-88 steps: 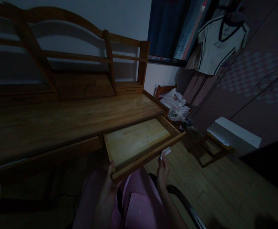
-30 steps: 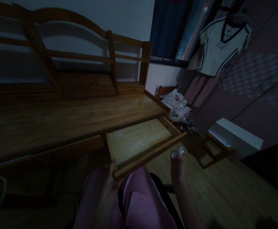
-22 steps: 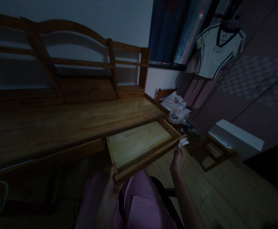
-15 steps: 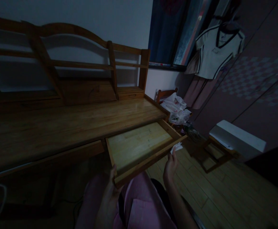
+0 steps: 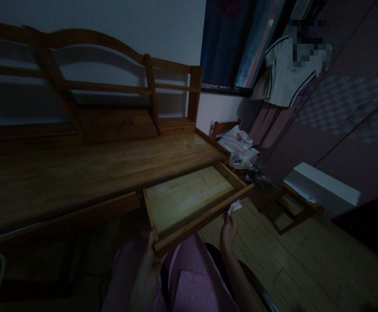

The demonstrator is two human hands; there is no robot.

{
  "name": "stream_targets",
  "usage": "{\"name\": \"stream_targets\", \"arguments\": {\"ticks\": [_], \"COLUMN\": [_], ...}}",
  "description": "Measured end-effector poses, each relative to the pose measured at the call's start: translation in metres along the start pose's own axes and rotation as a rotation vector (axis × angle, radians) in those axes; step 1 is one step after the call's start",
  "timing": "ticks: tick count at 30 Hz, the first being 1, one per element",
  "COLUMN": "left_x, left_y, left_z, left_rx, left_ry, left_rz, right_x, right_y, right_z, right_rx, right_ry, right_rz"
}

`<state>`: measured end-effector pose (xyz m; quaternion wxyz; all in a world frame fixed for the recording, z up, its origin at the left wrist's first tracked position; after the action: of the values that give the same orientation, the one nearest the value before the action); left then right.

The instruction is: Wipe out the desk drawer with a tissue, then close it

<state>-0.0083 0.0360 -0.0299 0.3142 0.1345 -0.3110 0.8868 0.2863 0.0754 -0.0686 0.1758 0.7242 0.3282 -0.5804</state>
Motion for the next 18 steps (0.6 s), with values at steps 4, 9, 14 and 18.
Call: {"name": "stream_targets", "arguments": {"ticks": [4, 9, 14, 18], "left_x": [0.007, 0.015, 0.018, 0.015], "left_y": [-0.003, -0.027, -0.033, -0.028], "left_z": [0.005, 0.042, 0.053, 0.045], "left_rx": [0.027, 0.047, 0.075, 0.061], "left_ry": [-0.066, 0.0, 0.01, 0.02], "left_rz": [-0.04, -0.013, 0.008, 0.035], "right_x": [-0.006, -0.017, -0.024, -0.035], "right_y": [-0.001, -0.003, -0.004, -0.007], "right_z": [0.008, 0.015, 0.014, 0.016], "right_rx": [-0.024, -0.042, -0.046, -0.06], "right_ry": [-0.041, -0.099, -0.152, -0.204], "right_rz": [-0.033, -0.075, -0.107, -0.167]}}
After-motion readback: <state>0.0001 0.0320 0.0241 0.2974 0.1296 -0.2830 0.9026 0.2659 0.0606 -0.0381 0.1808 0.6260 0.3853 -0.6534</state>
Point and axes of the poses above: each hand's wrist, its own z-axis away from the middle knuckle, its own y-axis out of the back of the hand, x = y × z, the point moved 6 cm from there along -z, towards the middle knuckle, and after that the axes turned 10 degrees about y, right-handed, at the moved point
